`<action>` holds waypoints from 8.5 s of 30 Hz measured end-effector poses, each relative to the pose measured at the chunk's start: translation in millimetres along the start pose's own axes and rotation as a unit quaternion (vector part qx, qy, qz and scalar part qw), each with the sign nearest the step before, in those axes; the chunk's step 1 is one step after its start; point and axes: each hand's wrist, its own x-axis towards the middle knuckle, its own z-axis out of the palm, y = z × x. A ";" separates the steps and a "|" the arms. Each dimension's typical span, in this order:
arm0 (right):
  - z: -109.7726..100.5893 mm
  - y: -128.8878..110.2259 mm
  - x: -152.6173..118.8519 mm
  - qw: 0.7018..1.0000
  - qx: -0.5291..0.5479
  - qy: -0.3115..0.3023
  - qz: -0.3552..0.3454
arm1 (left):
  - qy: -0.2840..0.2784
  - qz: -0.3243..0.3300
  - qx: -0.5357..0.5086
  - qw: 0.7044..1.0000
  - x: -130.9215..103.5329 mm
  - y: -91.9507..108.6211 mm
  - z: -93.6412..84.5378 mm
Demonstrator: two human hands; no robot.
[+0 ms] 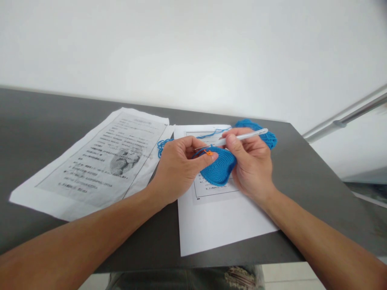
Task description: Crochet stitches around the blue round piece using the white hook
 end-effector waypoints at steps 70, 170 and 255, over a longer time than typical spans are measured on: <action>-11.9 -3.3 6.1 0.988 0.061 -0.114 0.086 | -0.002 0.021 -0.035 0.999 0.7 2.1 -5.6; -39.4 -12.9 27.6 0.914 -0.394 -0.100 0.022 | 0.098 0.072 0.127 0.984 10.2 4.7 -16.6; -19.9 -17.2 2.3 0.769 -0.403 -0.221 -0.444 | 0.041 0.280 0.342 0.896 -1.9 9.1 -8.9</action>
